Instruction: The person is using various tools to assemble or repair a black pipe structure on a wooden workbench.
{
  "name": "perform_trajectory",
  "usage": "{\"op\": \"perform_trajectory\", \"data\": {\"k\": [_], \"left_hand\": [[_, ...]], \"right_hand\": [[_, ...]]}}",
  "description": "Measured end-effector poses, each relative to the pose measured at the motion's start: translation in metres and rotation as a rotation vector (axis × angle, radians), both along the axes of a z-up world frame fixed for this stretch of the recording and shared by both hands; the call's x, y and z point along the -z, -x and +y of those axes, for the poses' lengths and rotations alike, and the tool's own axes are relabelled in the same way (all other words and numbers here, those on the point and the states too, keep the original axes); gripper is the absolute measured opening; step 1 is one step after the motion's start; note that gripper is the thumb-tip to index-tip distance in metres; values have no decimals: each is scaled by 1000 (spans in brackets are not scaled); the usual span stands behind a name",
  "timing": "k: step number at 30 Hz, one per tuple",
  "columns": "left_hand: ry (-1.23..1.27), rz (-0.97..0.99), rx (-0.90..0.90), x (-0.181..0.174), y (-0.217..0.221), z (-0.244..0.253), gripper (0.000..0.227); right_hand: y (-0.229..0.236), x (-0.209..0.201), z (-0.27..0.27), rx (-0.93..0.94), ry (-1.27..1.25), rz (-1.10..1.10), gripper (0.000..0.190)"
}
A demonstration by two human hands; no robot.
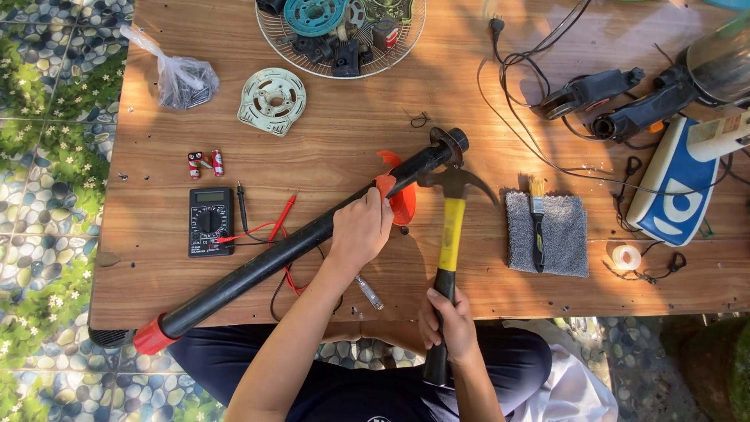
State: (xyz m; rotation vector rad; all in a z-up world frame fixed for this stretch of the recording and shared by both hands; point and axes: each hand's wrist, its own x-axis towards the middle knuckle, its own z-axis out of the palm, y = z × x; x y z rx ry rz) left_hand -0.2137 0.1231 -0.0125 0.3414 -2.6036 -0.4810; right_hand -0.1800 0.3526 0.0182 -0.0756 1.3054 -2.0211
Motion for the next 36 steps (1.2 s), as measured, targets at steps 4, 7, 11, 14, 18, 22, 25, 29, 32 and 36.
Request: {"op": "perform_trajectory", "data": {"k": [4, 7, 11, 14, 18, 22, 25, 29, 32, 36], "left_hand": [[68, 100, 7, 11, 1, 0, 23], [54, 128, 21, 18, -1, -1, 24], [56, 108, 42, 16, -1, -9, 20], [43, 125, 43, 5, -3, -10, 22], [12, 141, 104, 4, -6, -10, 19], [-36, 128, 132, 5, -13, -12, 21], [-71, 139, 165, -6, -12, -14, 22], [-39, 174, 218, -4, -16, -17, 22], [-52, 176, 245, -6, -18, -20, 23], [29, 226, 257, 4, -14, -26, 28]], "right_hand": [[0, -10, -6, 12, 112, -77, 6], [13, -30, -8, -171, -135, -12, 29], [26, -39, -2, -116, -179, 71, 23], [26, -54, -5, -12, -89, 160, 30], [31, -55, -2, -230, -239, 188, 29], [30, -56, 8, -215, -404, 153, 17], [34, -59, 11, -127, -316, 304, 22], [28, -53, 12, -165, -295, 309, 14], [26, -45, 6, -357, -391, 309, 19], [23, -47, 1, -326, -427, 305, 23]]}}
